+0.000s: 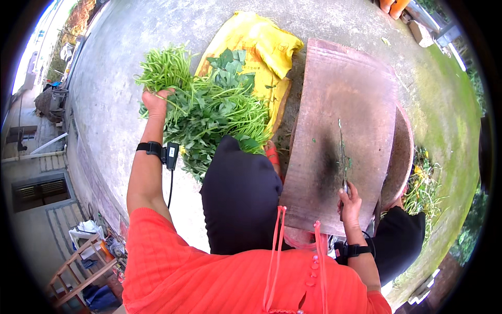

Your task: The camera wearer is sitting on a stool and using a cleaver to finely chop green leafy vegetables on a wooden board placed over a large basin.

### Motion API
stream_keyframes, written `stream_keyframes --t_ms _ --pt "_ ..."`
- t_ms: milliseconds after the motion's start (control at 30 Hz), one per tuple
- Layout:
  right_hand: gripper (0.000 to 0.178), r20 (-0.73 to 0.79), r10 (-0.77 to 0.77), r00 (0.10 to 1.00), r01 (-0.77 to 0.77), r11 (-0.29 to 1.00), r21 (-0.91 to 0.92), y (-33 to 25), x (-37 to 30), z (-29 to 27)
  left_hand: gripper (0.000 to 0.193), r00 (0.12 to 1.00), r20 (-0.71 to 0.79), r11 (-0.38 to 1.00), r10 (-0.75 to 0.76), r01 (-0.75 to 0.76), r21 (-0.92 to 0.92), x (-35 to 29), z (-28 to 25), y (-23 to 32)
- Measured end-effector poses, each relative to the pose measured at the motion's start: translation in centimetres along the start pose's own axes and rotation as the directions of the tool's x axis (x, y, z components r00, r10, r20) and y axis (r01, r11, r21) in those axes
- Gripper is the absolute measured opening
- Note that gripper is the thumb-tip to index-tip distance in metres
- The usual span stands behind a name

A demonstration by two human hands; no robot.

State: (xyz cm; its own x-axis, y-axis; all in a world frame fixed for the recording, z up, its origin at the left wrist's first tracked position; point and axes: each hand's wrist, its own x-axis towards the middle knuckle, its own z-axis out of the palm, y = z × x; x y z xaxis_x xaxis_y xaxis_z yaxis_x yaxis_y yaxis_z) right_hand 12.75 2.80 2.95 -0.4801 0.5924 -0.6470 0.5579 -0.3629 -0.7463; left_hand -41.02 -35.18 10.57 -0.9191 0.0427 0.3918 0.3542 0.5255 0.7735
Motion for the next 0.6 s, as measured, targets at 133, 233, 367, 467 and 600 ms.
stream_keyframes --t_ms 133,233,367,467,600 --pt "0.052 0.009 -0.062 0.998 0.062 0.998 0.022 -0.2 -1.5 -0.7 0.034 0.986 -0.129 0.97 -0.11 0.078 -0.231 1.6 -2.7 4.1" --pt "0.051 -0.017 -0.073 0.997 0.073 0.997 0.013 -0.6 -2.9 -1.3 0.035 0.975 -0.073 0.925 -0.212 0.176 -0.335 2.1 -4.9 8.0" --pt "0.046 0.027 -0.024 0.999 0.025 1.0 -0.013 -0.8 -4.0 -2.1 0.026 0.976 -0.068 0.867 -0.209 0.153 -0.475 4.0 -7.2 10.8" --pt "0.041 0.035 0.025 0.999 -0.026 1.0 0.009 0.1 -4.8 -3.0 0.027 0.966 -0.066 0.828 -0.251 0.179 -0.531 4.1 -6.0 14.6" --pt "0.033 0.052 0.066 0.996 -0.068 0.997 0.044 0.3 -6.2 -4.2 0.026 0.958 0.025 0.758 -0.287 0.243 -0.605 2.9 -3.2 20.7"
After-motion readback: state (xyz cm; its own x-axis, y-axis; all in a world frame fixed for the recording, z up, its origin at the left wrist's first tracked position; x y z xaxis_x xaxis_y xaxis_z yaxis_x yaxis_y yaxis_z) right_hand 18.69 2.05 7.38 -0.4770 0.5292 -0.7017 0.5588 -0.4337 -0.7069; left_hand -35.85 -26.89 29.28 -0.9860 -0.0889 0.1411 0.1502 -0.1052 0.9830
